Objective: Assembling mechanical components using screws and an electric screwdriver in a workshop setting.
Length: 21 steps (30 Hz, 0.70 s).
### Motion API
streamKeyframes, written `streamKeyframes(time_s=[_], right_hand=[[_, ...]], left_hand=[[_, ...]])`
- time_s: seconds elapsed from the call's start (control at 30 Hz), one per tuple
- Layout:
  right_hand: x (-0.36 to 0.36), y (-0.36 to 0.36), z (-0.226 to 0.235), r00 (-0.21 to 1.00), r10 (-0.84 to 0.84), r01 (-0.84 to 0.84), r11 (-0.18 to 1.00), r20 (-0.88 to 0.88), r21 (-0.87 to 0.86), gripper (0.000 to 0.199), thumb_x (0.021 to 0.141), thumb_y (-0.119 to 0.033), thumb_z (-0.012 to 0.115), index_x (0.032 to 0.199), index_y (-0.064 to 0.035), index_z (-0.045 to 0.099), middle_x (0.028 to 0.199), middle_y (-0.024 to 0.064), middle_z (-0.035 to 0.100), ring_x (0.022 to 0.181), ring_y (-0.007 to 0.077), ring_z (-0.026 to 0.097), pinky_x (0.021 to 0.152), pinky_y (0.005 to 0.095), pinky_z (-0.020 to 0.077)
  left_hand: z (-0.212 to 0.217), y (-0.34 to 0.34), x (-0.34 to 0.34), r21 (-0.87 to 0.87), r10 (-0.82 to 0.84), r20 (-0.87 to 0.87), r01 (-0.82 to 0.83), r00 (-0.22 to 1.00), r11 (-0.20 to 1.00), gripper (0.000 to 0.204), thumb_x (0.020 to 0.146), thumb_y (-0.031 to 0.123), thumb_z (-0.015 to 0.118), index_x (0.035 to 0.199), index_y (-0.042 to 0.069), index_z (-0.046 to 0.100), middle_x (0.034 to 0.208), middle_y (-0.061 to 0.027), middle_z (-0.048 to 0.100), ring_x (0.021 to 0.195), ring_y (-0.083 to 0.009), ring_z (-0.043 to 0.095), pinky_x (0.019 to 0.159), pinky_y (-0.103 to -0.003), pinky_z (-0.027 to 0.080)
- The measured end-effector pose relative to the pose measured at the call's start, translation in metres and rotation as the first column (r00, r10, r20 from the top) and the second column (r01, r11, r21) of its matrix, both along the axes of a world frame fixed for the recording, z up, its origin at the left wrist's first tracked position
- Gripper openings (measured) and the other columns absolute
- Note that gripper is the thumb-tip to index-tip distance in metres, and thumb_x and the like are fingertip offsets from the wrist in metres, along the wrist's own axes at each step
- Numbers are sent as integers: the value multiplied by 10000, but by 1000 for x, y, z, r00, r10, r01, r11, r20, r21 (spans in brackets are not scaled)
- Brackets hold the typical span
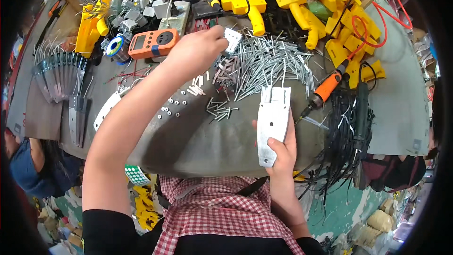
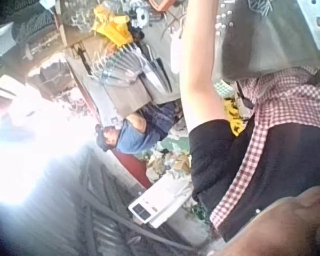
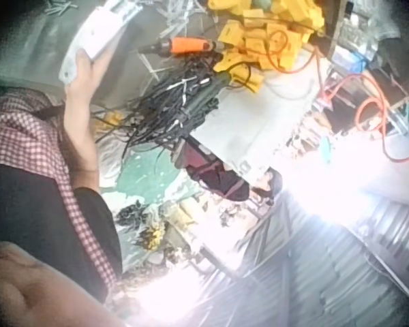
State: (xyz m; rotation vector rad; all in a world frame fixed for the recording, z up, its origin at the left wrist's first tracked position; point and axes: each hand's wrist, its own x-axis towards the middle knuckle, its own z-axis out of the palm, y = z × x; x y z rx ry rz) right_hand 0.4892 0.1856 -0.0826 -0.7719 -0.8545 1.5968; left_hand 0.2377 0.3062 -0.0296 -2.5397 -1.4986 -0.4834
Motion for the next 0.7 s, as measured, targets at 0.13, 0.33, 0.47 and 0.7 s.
streamKeyframes(time_s=[0.13, 0.33, 0.47, 0.7], right_hand=[[10, -11, 4, 999, 23, -24, 999, -41, -23, 777, 721, -7, 488, 1421, 8, 150, 1356, 181, 376, 1218, 301, 436, 1005, 491, 370], [6, -26, 11, 987, 159, -159, 986, -2, -40, 781, 748, -57, 525, 1425, 2, 141, 1355, 180, 373, 1223, 293, 434, 999, 472, 376], [5, -41, 0, 957, 237, -228, 971, 167, -70, 832, 713, -98, 554, 1426, 3, 139, 1356, 177, 374, 1225, 297, 425, 1013, 462, 354], [-11, -57, -3, 888, 438, -420, 896, 136, -146, 796, 777, -79, 543, 1429, 38, 101, 1419, 154, 300, 1298, 214, 312, 1071, 341, 214]], left_hand=[[-7, -109, -1, 55, -50, 252, 37, 966, 998, 253, 710, 51, 617, 960, 89, 613, 932, -91, 574, 741, -269, 608, 589, -370, 520], [-45, -205, -9, -206, -61, 185, 100, 981, 973, 484, 612, 244, 724, 1039, 64, 583, 1015, -92, 551, 965, -273, 555, 819, -441, 462], [-42, -194, 10, -123, 118, 263, -88, 957, 988, 411, 607, 163, 732, 984, 72, 597, 1034, -74, 557, 958, -325, 539, 871, -483, 390], [-41, -178, 18, -147, 236, 588, -185, 774, 972, 211, 664, 4, 642, 868, 38, 599, 740, -96, 534, 708, -271, 520, 655, -351, 396]])
